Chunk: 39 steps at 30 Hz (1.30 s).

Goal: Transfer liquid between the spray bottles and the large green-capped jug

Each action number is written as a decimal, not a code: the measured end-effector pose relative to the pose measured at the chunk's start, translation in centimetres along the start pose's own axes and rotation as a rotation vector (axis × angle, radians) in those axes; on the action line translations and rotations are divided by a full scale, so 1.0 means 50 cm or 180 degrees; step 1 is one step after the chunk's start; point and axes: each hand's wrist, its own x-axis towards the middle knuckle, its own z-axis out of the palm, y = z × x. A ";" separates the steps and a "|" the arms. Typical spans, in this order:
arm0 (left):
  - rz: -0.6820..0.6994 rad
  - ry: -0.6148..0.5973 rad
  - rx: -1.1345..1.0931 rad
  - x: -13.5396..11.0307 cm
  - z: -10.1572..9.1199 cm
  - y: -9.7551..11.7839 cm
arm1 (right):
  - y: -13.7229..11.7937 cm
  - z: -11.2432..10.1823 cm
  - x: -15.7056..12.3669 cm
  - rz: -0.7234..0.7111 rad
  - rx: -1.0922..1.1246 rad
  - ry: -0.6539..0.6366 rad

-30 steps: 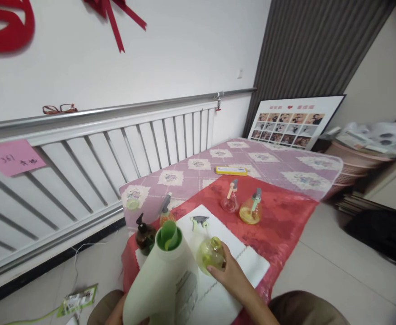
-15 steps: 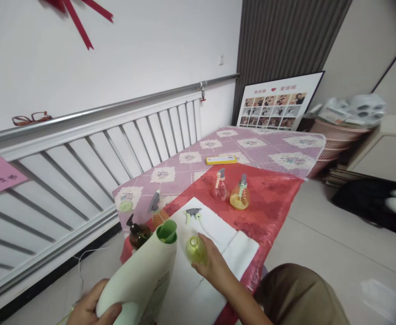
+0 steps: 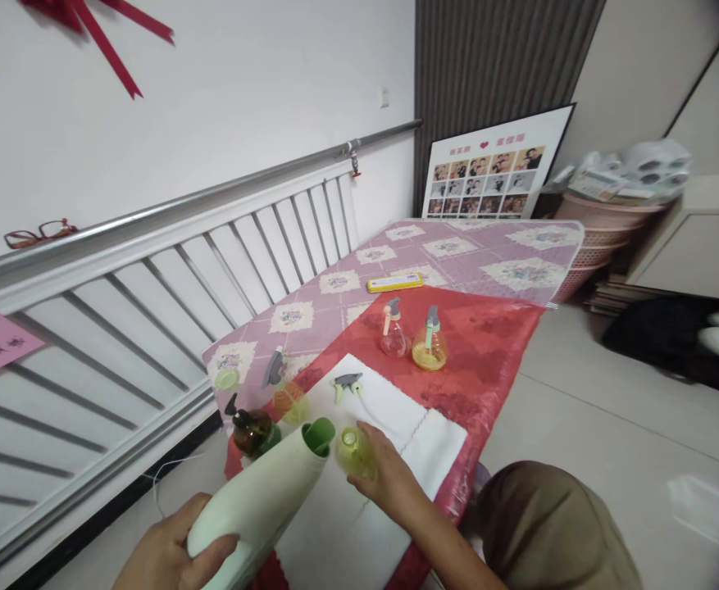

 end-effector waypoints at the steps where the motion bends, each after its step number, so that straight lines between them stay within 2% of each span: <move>1: 0.0000 -0.0084 0.0065 0.002 -0.003 0.005 | -0.001 -0.001 0.000 -0.0002 0.0008 0.0001; 6: 0.0045 -0.0389 0.0402 0.010 -0.023 0.033 | -0.002 -0.001 -0.001 -0.0037 0.0070 0.0069; 16: 0.0039 -0.0510 0.0701 0.031 -0.026 0.065 | 0.011 0.009 -0.001 -0.0086 -0.0038 0.0181; 30: -0.0004 -0.0489 0.1082 0.042 -0.039 0.095 | 0.002 0.001 -0.004 -0.0006 -0.0018 0.0143; 39: 0.0007 -0.0657 0.1110 0.048 -0.048 0.104 | -0.006 -0.004 -0.003 0.0034 0.0026 0.0146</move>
